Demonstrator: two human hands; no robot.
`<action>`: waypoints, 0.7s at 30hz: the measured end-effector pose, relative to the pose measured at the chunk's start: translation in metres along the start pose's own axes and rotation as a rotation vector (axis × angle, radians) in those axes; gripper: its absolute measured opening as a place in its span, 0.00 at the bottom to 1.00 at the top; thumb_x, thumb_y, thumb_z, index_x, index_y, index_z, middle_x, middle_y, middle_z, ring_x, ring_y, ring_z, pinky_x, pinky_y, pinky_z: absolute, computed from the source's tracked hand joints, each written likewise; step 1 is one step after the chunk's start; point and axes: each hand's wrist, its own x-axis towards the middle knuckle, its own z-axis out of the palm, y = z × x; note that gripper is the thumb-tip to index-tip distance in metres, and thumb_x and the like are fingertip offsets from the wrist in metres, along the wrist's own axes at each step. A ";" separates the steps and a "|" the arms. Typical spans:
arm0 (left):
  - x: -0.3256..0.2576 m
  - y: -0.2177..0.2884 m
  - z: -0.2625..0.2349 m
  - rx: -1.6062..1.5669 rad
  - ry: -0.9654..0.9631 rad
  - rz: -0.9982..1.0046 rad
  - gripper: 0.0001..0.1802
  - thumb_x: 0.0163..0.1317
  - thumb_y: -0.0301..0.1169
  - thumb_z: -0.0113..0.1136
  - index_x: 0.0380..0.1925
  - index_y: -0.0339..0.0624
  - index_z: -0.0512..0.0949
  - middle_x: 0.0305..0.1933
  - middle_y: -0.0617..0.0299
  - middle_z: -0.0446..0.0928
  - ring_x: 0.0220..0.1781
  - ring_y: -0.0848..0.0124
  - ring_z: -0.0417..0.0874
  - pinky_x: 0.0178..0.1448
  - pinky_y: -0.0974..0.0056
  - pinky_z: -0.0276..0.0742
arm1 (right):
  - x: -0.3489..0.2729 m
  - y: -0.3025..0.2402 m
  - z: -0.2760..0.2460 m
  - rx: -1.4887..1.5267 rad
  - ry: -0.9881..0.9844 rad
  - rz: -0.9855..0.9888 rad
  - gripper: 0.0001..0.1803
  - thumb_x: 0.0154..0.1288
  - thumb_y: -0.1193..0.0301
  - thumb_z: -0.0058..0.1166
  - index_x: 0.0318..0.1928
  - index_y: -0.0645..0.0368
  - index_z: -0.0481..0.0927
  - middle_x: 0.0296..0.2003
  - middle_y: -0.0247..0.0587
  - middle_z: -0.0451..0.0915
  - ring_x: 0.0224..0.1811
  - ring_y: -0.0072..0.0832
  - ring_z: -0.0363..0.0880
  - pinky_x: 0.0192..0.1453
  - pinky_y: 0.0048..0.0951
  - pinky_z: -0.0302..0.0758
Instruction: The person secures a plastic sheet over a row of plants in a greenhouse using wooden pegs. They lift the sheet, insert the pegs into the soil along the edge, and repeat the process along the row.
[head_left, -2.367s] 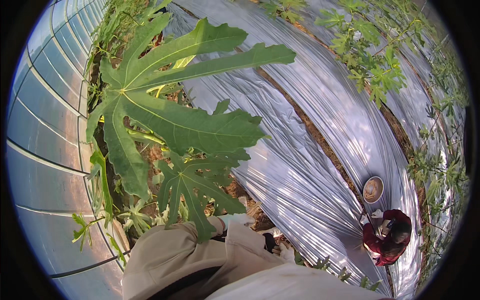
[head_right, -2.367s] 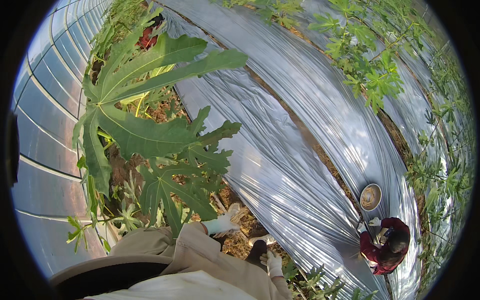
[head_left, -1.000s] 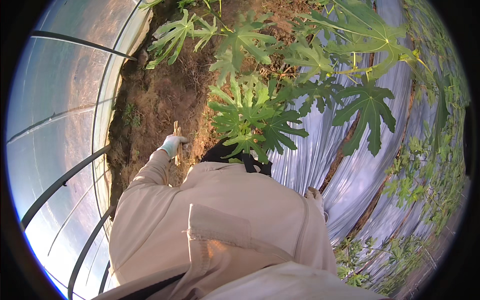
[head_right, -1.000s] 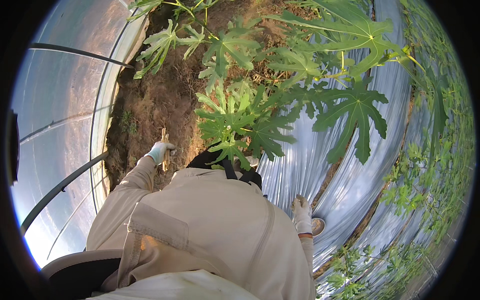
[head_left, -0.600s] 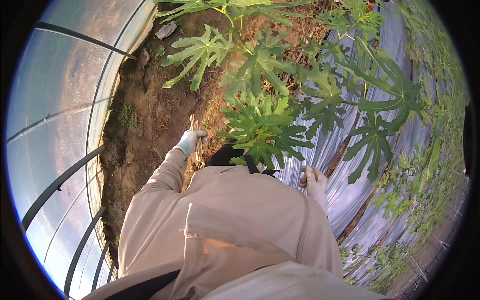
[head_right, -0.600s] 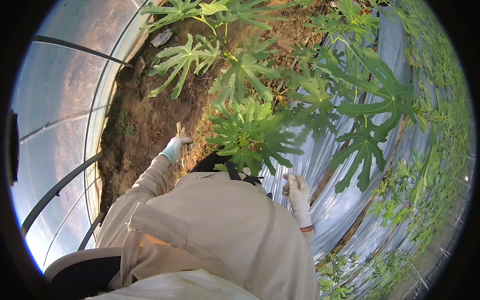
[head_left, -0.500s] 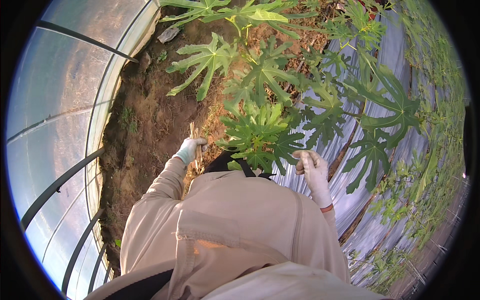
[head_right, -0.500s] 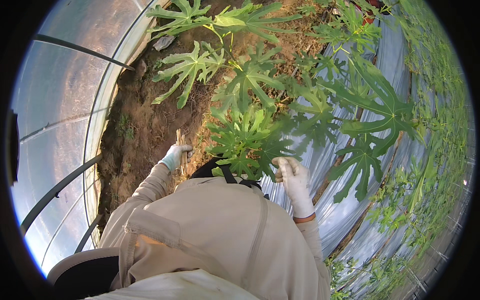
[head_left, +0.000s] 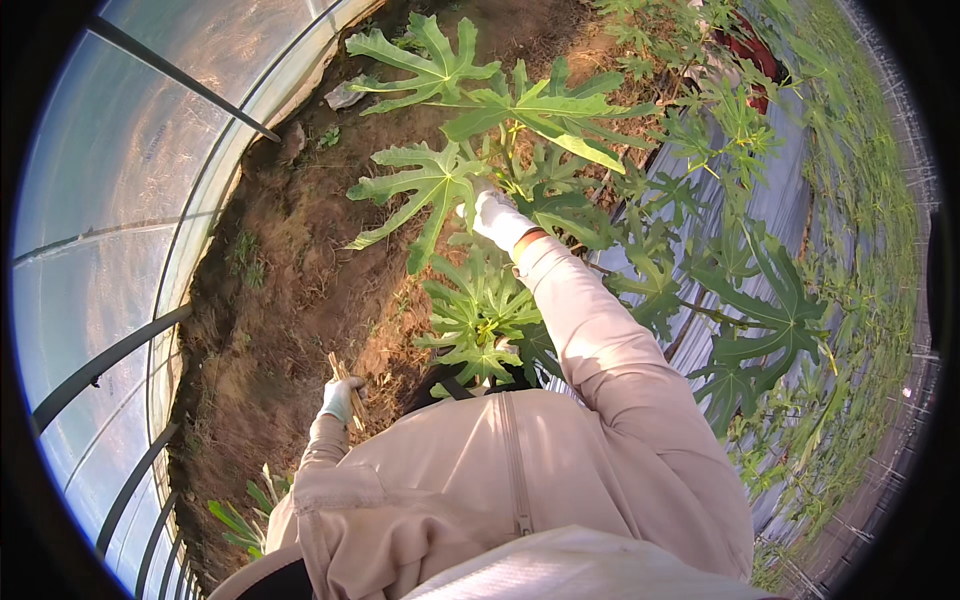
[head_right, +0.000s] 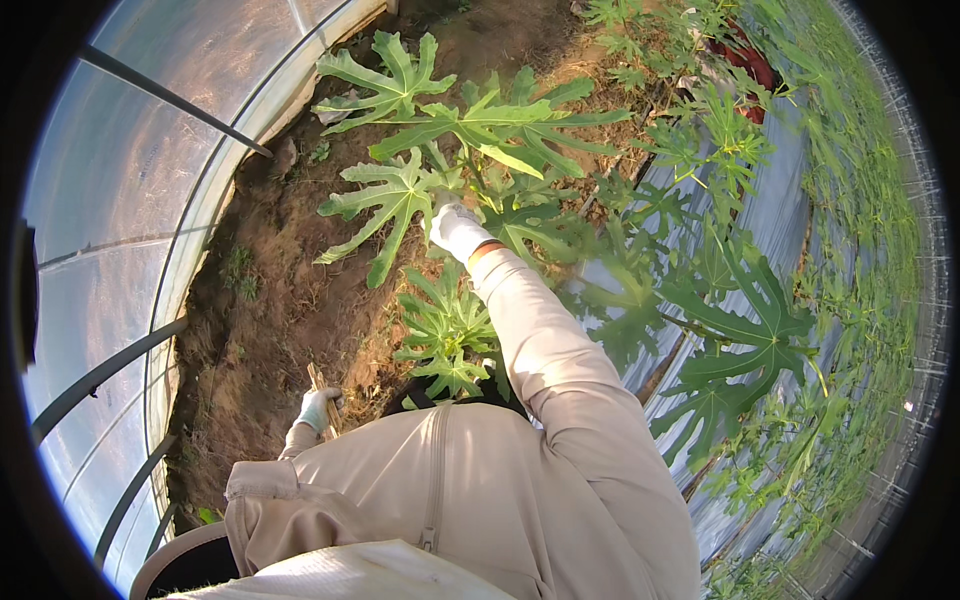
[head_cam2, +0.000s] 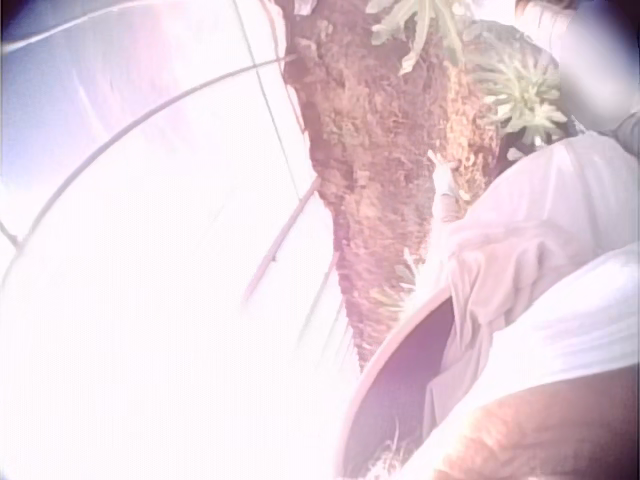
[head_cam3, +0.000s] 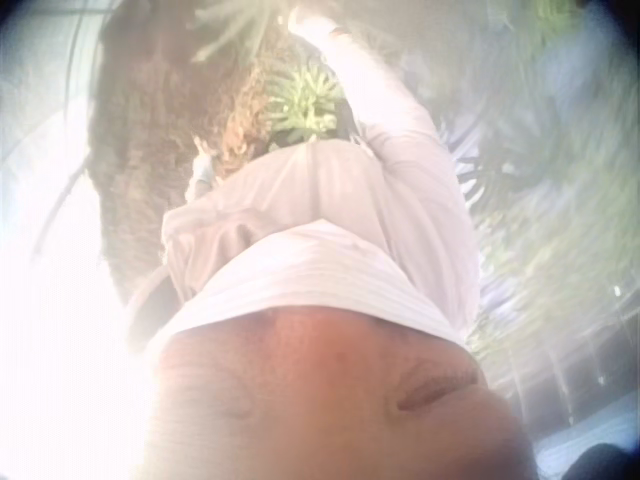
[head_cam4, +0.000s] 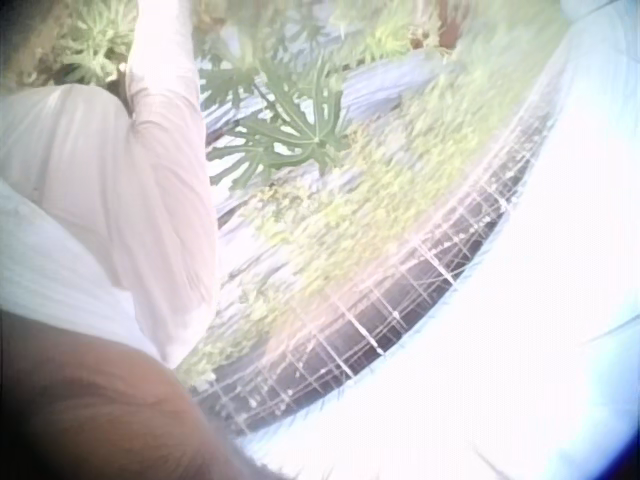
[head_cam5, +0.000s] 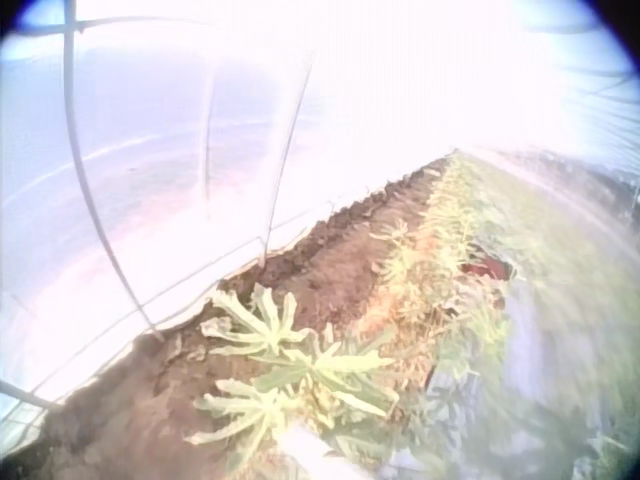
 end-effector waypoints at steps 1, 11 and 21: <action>-0.007 -0.008 0.005 0.018 0.024 0.017 0.05 0.59 0.23 0.58 0.29 0.30 0.78 0.20 0.53 0.78 0.18 0.65 0.79 0.22 0.61 0.76 | 0.016 0.008 -0.002 0.059 0.104 -0.001 0.33 0.68 0.57 0.49 0.69 0.59 0.65 0.65 0.54 0.70 0.65 0.50 0.70 0.69 0.41 0.66; -0.051 -0.064 0.027 -0.136 0.004 -0.051 0.05 0.58 0.25 0.61 0.29 0.32 0.81 0.23 0.58 0.79 0.22 0.70 0.78 0.25 0.65 0.75 | 0.013 0.154 -0.057 0.631 0.440 0.184 0.31 0.70 0.60 0.49 0.69 0.59 0.65 0.65 0.51 0.70 0.64 0.45 0.70 0.68 0.37 0.66; 0.009 0.023 0.003 -0.031 0.042 -0.087 0.04 0.61 0.25 0.57 0.29 0.36 0.78 0.20 0.59 0.76 0.17 0.66 0.76 0.22 0.62 0.73 | -0.055 0.240 -0.070 0.989 0.724 0.126 0.28 0.71 0.62 0.50 0.68 0.59 0.66 0.62 0.48 0.72 0.59 0.40 0.74 0.63 0.34 0.70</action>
